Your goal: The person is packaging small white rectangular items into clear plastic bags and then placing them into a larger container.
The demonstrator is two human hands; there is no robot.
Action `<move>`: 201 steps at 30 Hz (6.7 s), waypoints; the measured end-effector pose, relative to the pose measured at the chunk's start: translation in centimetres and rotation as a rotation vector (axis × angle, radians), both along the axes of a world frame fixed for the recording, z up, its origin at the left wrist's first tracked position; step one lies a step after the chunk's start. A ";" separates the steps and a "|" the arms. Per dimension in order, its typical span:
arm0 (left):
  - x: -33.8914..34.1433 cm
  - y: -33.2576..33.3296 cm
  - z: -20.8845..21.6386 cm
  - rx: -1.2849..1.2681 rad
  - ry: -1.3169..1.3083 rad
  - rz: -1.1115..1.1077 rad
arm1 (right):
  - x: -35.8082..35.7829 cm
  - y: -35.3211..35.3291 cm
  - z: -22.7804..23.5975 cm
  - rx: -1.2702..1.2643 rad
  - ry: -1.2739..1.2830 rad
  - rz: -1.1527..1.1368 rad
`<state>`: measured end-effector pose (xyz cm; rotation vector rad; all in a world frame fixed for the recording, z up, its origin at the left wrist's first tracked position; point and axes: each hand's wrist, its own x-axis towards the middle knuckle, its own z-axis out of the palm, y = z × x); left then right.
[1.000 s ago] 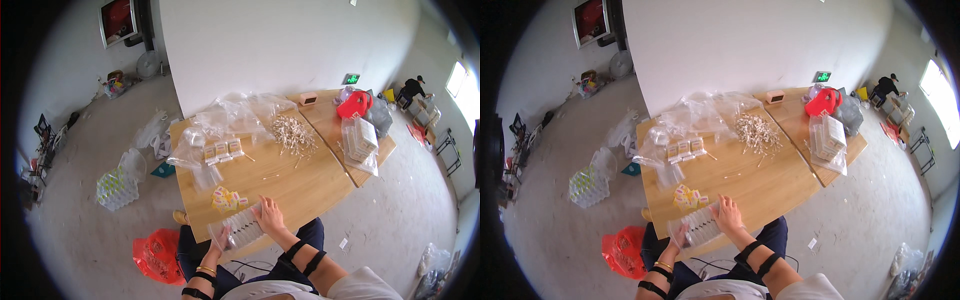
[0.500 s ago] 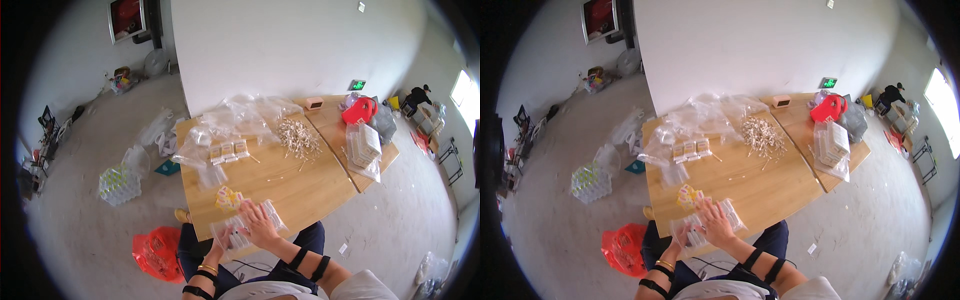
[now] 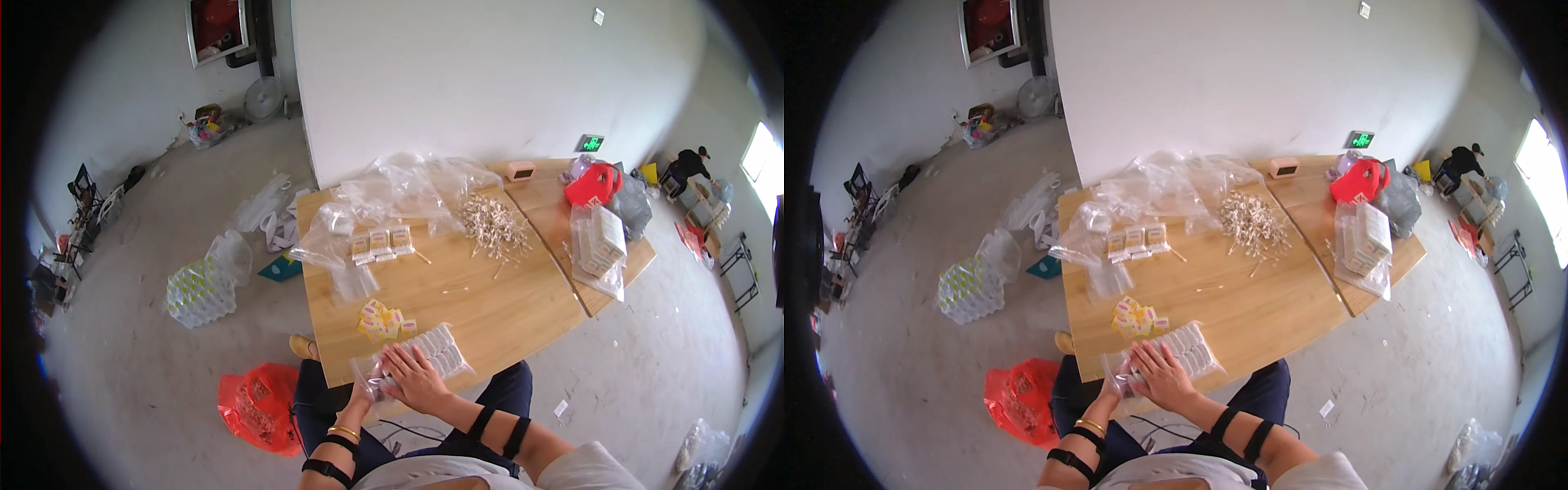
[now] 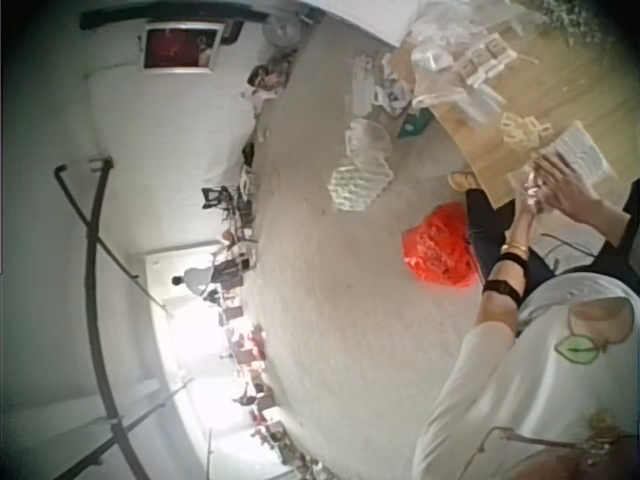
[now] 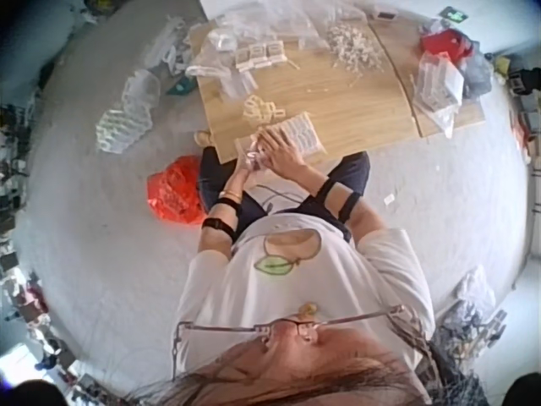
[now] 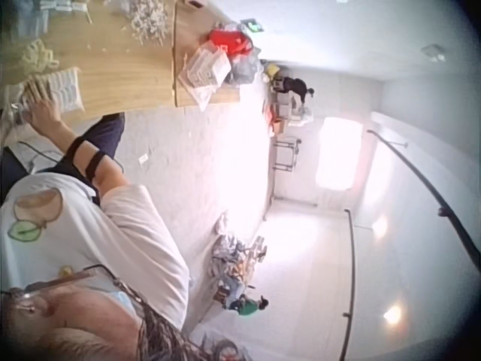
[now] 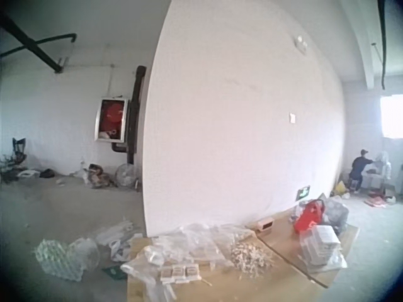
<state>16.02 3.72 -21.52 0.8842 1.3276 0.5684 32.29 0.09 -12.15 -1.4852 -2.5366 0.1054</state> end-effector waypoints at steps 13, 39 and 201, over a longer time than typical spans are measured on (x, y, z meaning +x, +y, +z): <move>0.3 -0.5 2.7 0.108 0.199 -0.054 | 9.3 3.4 -6.4 -0.243 0.704 -0.638; 5.5 -1.3 23.0 0.752 0.629 -0.818 | 7.4 -0.3 -5.3 -1.058 1.359 -0.528; -9.0 -6.3 3.8 0.184 -0.485 0.501 | 6.3 -1.2 -1.4 -0.408 0.819 -0.210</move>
